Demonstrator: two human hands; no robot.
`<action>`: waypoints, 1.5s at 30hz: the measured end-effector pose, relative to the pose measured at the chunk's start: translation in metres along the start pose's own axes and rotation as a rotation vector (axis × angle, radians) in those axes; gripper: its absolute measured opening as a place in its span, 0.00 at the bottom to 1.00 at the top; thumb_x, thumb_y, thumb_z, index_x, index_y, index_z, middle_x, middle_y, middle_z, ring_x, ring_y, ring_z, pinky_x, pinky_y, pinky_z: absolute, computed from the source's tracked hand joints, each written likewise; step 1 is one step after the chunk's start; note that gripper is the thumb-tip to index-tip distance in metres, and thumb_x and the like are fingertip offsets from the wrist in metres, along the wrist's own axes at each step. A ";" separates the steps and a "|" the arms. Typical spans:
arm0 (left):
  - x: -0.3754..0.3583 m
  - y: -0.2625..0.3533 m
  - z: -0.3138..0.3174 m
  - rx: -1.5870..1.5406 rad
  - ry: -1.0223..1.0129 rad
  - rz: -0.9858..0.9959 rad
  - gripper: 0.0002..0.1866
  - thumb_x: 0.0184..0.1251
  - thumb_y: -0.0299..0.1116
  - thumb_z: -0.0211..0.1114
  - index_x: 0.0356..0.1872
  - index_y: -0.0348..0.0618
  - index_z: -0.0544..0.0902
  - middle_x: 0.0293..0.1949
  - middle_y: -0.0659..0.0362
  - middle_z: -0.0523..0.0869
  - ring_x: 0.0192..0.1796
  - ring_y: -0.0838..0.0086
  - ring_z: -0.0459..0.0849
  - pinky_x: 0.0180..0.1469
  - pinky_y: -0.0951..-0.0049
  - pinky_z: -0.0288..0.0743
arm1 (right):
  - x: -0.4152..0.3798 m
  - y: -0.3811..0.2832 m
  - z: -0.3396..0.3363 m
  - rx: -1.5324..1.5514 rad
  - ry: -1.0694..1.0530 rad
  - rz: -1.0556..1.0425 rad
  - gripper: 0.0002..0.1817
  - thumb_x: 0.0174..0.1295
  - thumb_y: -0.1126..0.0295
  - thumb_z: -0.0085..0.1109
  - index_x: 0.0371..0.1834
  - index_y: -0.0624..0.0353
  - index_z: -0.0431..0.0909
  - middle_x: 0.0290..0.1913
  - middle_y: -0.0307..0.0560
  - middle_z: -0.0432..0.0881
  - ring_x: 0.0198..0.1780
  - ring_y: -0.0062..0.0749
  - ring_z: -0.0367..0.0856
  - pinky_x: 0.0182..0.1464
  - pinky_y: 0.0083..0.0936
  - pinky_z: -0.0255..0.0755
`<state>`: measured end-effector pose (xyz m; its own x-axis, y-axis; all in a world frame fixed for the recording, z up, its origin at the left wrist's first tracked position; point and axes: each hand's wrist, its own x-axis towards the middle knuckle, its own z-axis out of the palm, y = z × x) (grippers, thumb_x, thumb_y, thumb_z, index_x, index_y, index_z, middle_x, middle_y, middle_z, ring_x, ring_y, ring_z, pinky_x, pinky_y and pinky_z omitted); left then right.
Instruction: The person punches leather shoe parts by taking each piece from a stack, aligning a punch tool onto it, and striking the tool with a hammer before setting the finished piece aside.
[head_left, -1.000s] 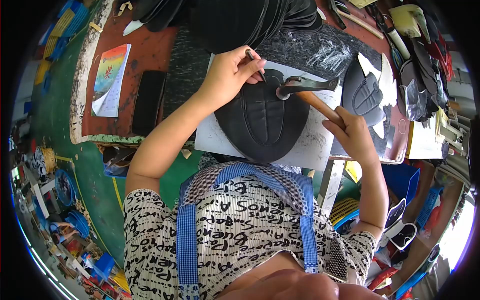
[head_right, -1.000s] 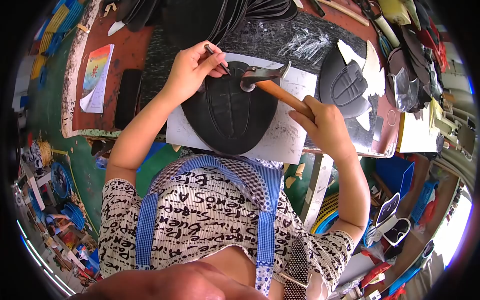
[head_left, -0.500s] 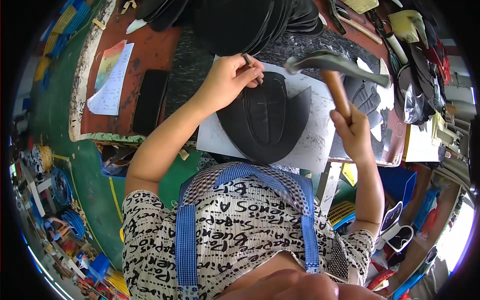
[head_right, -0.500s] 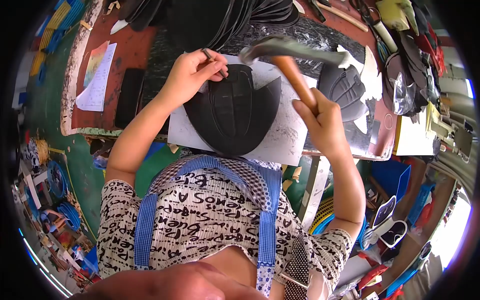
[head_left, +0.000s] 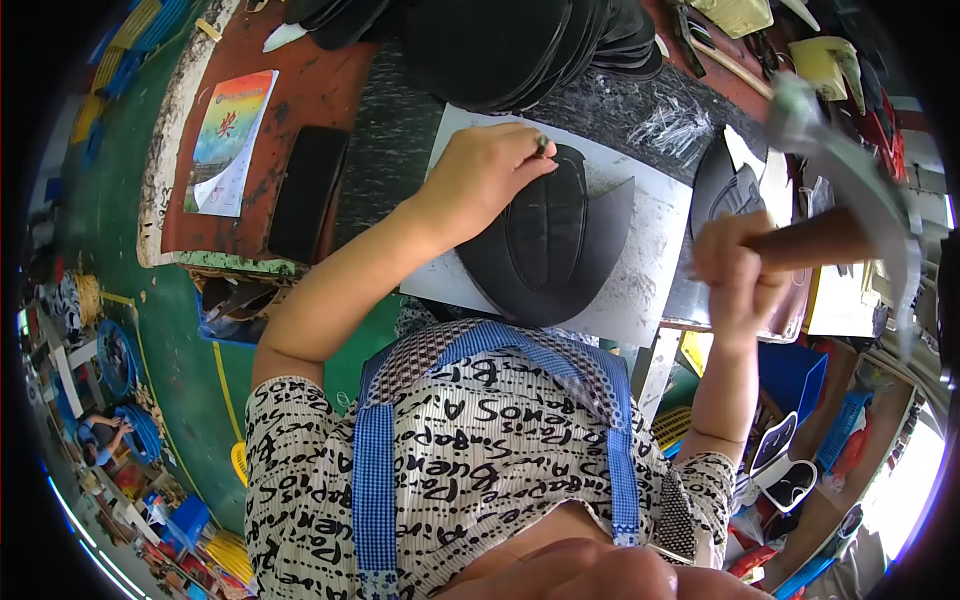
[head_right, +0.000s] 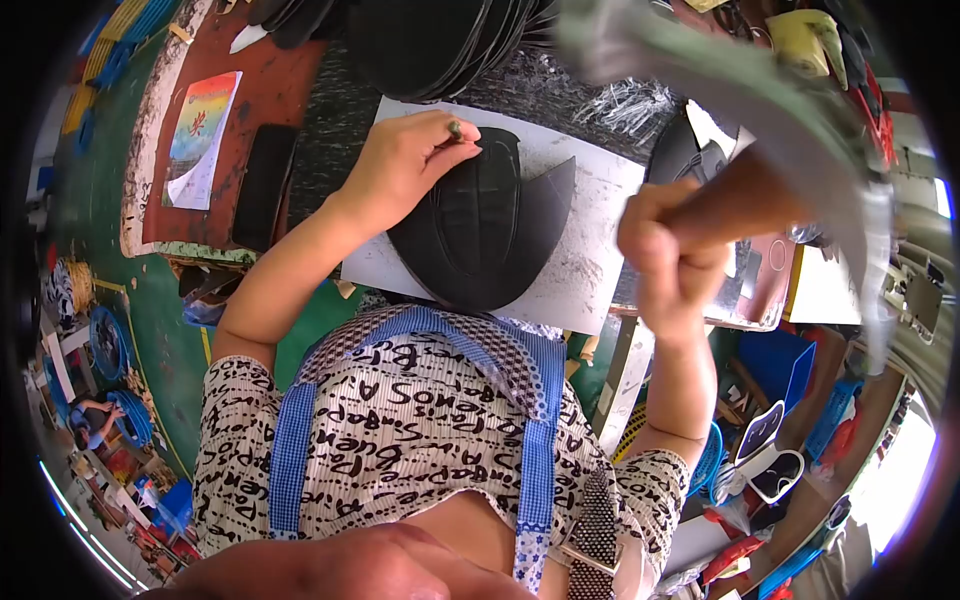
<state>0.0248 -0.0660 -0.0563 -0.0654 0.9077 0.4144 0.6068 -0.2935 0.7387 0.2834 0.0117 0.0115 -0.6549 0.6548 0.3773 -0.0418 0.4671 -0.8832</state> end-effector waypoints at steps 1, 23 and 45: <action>0.000 0.000 -0.002 0.029 -0.024 -0.027 0.05 0.64 0.26 0.67 0.37 0.35 0.82 0.29 0.56 0.84 0.27 0.72 0.82 0.31 0.75 0.73 | -0.003 0.003 0.008 -0.153 0.009 0.002 0.19 0.72 0.60 0.53 0.26 0.62 0.69 0.19 0.39 0.65 0.19 0.19 0.60 0.21 0.21 0.54; 0.014 0.023 -0.057 0.355 0.014 0.103 0.11 0.52 0.20 0.70 0.26 0.37 0.73 0.42 0.54 0.85 0.45 0.63 0.87 0.47 0.66 0.81 | -0.007 0.023 -0.161 -1.196 -0.031 0.025 0.10 0.51 0.85 0.61 0.36 0.66 0.73 0.50 0.55 0.79 0.45 0.51 0.78 0.44 0.34 0.72; -0.037 0.078 -0.013 0.047 -0.664 0.024 0.11 0.55 0.31 0.72 0.29 0.35 0.80 0.38 0.52 0.85 0.35 0.64 0.86 0.36 0.68 0.80 | -0.025 -0.003 -0.040 -0.195 0.071 0.461 0.17 0.68 0.58 0.61 0.35 0.63 0.75 0.19 0.32 0.66 0.21 0.13 0.61 0.23 0.16 0.55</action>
<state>0.0637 -0.1263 -0.0071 0.4409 0.8975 0.0040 0.6370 -0.3160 0.7031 0.3299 0.0171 0.0160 -0.5186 0.8549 -0.0155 0.3856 0.2177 -0.8966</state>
